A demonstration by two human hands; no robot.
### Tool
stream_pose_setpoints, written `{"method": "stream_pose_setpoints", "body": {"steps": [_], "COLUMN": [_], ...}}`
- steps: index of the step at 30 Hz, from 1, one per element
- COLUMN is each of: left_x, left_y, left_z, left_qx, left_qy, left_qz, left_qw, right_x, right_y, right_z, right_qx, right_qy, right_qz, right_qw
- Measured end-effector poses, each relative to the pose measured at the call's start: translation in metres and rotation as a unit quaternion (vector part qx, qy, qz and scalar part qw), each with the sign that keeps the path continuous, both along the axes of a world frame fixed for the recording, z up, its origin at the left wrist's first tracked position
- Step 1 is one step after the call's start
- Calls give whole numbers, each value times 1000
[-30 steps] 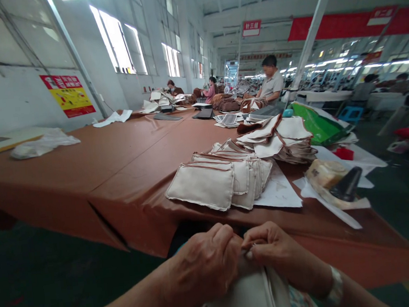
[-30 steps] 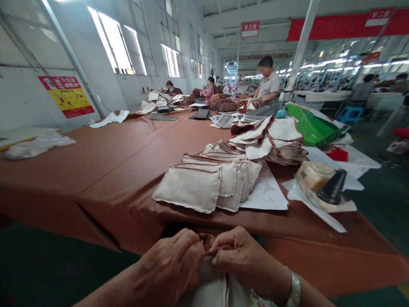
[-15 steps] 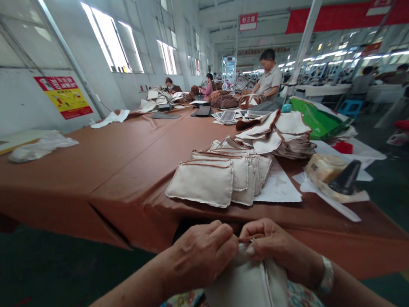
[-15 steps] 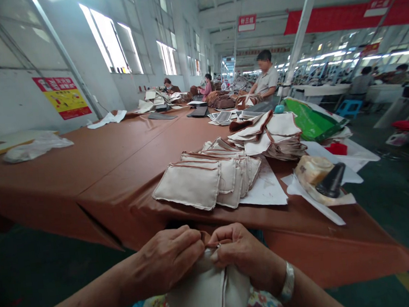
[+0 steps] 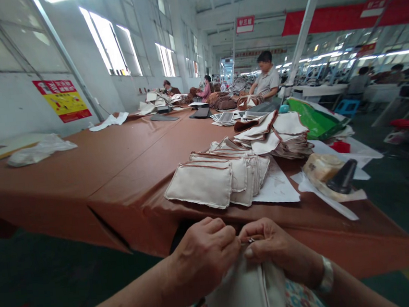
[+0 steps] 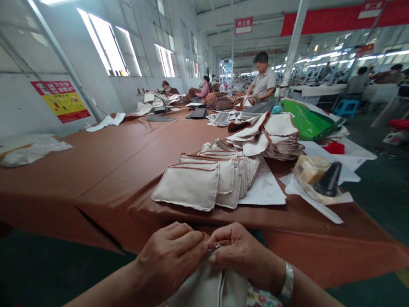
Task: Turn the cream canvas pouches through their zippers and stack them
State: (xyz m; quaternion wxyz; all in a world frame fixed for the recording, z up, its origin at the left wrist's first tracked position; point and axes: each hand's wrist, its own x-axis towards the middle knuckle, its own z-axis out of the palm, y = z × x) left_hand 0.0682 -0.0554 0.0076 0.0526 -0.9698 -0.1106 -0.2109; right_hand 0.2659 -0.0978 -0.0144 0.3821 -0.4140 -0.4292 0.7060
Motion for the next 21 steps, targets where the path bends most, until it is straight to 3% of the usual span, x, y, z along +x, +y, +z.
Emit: {"method": "stream_pose_setpoints", "body": {"steps": [4,11,18,21], "left_x": [1,4,10,12], "left_y": [-6,-3,-14,-17], "left_z": [-4,-8,-14,-12], "left_qx": [76,14,50,30], "left_qy": [-11,13,6,12], "left_qz": [-16,49,75,98], "left_qw": [997,999,996,995], "right_x": [0,2,2,-1], "right_y": [0,2,0,-1], "right_z": [-8,-2,3,3], "right_qx": [21,71,127,165], "right_qy": [16,-46,-72,-105], "right_qz": [8,41,82,81], "right_qw": [1000,996,986,977]}}
